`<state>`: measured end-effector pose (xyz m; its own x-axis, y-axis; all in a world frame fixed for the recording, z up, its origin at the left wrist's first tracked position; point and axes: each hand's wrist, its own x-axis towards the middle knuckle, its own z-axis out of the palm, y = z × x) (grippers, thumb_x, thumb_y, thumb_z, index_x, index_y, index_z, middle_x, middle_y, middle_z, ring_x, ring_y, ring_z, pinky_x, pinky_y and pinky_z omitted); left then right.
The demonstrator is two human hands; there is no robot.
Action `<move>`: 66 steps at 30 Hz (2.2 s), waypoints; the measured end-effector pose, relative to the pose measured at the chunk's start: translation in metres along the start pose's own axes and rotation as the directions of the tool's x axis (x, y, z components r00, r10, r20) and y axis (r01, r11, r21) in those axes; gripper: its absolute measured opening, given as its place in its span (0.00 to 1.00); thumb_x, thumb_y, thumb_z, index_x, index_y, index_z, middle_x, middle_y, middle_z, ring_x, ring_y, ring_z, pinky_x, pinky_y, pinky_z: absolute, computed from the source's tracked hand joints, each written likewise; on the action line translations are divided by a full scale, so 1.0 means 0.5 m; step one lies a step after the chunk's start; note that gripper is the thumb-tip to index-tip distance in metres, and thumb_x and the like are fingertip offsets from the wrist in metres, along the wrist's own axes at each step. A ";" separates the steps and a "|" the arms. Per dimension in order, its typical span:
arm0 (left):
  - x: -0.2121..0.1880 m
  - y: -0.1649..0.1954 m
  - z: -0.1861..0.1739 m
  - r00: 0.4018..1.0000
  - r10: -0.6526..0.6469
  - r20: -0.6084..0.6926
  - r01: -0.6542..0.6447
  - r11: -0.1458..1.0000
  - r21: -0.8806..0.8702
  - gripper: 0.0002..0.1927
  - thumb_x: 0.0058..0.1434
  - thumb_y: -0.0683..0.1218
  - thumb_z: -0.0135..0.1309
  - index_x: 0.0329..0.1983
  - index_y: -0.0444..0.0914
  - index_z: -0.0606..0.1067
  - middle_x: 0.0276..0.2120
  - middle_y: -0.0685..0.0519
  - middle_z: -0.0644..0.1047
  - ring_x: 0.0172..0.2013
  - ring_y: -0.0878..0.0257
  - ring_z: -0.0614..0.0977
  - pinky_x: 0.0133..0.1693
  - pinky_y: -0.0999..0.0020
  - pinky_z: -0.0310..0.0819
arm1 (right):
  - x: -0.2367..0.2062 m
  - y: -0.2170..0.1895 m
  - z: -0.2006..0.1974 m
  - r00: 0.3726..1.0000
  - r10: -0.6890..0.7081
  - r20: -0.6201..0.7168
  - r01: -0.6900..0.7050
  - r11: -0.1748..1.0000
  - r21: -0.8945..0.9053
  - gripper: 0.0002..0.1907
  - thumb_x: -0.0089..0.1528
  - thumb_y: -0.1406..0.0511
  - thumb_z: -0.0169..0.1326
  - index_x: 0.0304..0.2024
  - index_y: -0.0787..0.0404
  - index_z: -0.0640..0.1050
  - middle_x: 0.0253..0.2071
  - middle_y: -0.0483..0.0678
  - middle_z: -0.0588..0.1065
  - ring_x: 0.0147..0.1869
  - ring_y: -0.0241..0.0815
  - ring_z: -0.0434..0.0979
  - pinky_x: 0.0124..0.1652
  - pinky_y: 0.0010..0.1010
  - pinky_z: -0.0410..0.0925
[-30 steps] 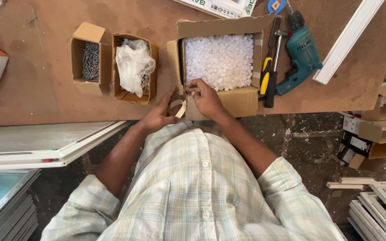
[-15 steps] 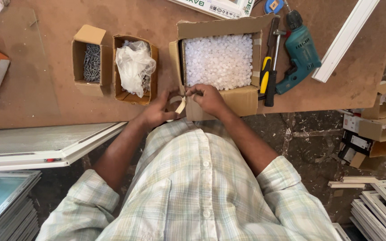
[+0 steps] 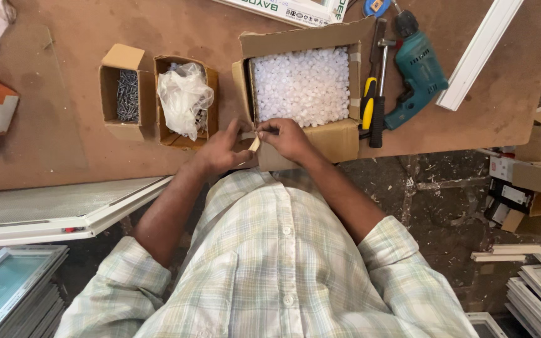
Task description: The person picks up a roll of masking tape, pulls out a length, and tears off pieces. They press the tape along the open top flaps of a cardboard box filled with white foam packing peanuts, sealing the flaps closed, then set the tape roll down on the workbench.
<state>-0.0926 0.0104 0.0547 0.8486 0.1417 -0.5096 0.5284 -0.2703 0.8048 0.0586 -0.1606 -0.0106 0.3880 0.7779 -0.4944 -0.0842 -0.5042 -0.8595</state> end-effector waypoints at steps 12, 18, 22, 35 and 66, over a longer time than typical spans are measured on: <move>0.047 0.002 -0.044 0.990 -0.008 -0.141 -0.017 0.984 -0.176 0.44 0.55 0.49 0.62 0.71 0.30 0.57 0.66 0.36 0.68 0.62 0.48 0.74 0.59 0.58 0.71 | 0.077 -0.025 -0.015 0.999 0.003 -0.039 0.012 0.925 0.380 0.20 0.71 0.72 0.46 0.65 0.67 0.70 0.60 0.51 0.75 0.62 0.40 0.76 0.61 0.32 0.70; 0.121 -0.026 -0.044 0.996 -0.052 -0.069 0.019 0.912 -0.410 0.50 0.55 0.46 0.59 0.77 0.30 0.49 0.72 0.39 0.62 0.69 0.52 0.67 0.66 0.61 0.63 | 0.115 -0.062 -0.010 0.993 -0.115 -0.024 0.112 0.874 0.472 0.27 0.68 0.74 0.42 0.71 0.64 0.65 0.68 0.52 0.71 0.71 0.42 0.69 0.69 0.32 0.61; 0.129 -0.036 -0.034 0.999 -0.038 0.023 0.044 0.836 -0.547 0.51 0.53 0.45 0.57 0.78 0.30 0.48 0.71 0.39 0.64 0.68 0.50 0.69 0.64 0.61 0.63 | 0.094 -0.056 0.002 0.985 -0.131 -0.108 0.151 0.967 0.206 0.27 0.64 0.76 0.47 0.67 0.62 0.71 0.67 0.48 0.71 0.71 0.43 0.69 0.68 0.30 0.61; 0.123 -0.049 -0.056 0.998 -0.070 0.003 0.064 0.887 -0.458 0.47 0.54 0.49 0.58 0.75 0.31 0.55 0.67 0.41 0.69 0.66 0.53 0.71 0.65 0.63 0.63 | 0.110 -0.025 -0.021 0.995 0.065 0.071 -0.095 0.808 0.581 0.13 0.64 0.75 0.43 0.49 0.60 0.74 0.52 0.46 0.75 0.59 0.40 0.76 0.59 0.39 0.73; 0.126 0.046 -0.117 0.936 -0.349 -0.041 0.352 0.931 0.093 0.32 0.67 0.66 0.50 0.39 0.30 0.80 0.25 0.43 0.77 0.28 0.59 0.76 0.35 0.59 0.71 | 0.166 -0.097 -0.011 0.952 0.279 -0.127 -0.214 0.901 0.376 0.11 0.71 0.65 0.40 0.48 0.67 0.69 0.42 0.58 0.77 0.41 0.51 0.86 0.38 0.39 0.82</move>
<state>-0.0259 0.0688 0.0588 0.6108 0.2666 -0.7456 0.7885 -0.2904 0.5421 0.0999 -0.0737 -0.0095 0.4622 0.5521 -0.6940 -0.5043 -0.4801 -0.7178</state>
